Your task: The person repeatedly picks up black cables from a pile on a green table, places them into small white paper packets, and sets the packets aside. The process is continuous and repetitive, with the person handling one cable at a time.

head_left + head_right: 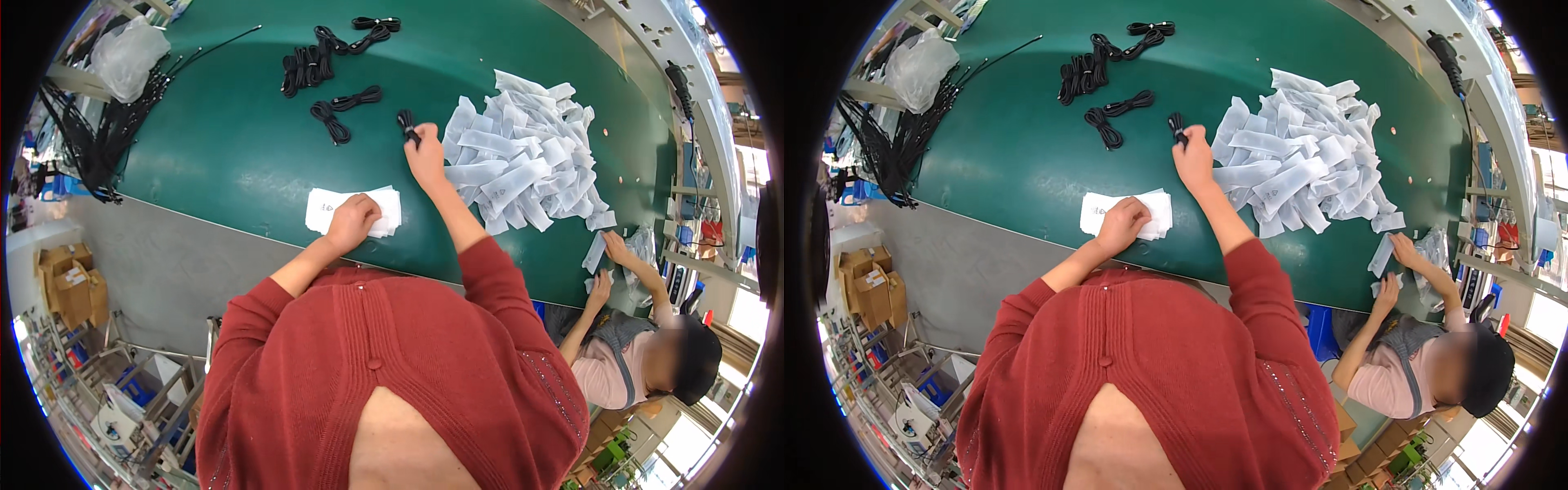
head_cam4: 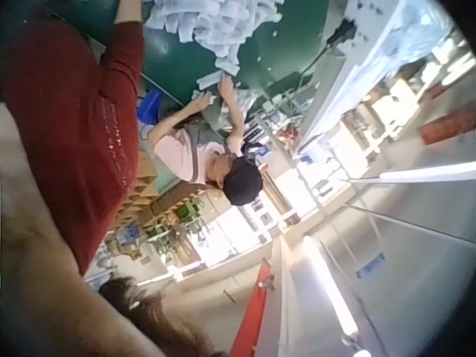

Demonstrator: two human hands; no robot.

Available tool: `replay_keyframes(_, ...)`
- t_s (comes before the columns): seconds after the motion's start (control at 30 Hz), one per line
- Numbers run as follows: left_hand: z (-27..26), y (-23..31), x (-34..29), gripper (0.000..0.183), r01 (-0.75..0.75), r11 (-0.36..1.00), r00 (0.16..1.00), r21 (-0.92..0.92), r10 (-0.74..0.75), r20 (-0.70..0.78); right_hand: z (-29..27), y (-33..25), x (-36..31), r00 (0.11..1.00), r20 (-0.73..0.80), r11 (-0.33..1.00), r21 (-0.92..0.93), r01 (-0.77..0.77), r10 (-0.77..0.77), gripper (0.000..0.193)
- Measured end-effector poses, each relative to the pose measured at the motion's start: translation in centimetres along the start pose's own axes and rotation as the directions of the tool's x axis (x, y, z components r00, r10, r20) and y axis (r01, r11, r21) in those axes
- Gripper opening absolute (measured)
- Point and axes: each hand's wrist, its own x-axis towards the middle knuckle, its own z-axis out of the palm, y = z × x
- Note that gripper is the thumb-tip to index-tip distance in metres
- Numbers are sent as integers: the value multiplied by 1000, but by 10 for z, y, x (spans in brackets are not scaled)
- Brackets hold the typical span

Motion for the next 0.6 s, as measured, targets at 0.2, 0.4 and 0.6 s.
replay_keyframes(0.2, -4, 2, 3, 8, 189, 976, 982, -109, -186, 41, -65, -26, -100, 988, 154, 976, 217, -20, -14, 31)
replay_keyframes(0.4, -5, 1, 7, 8, 260, 945, 965, -197, -252, 65, -92, -50, -149, 968, 236, 996, 23, 86, -89, 34)
replay_keyframes(0.6, -8, 2, 7, 7, 217, 955, 976, -201, -204, 80, -96, -49, -152, 923, 369, 988, -55, 141, -111, 35)
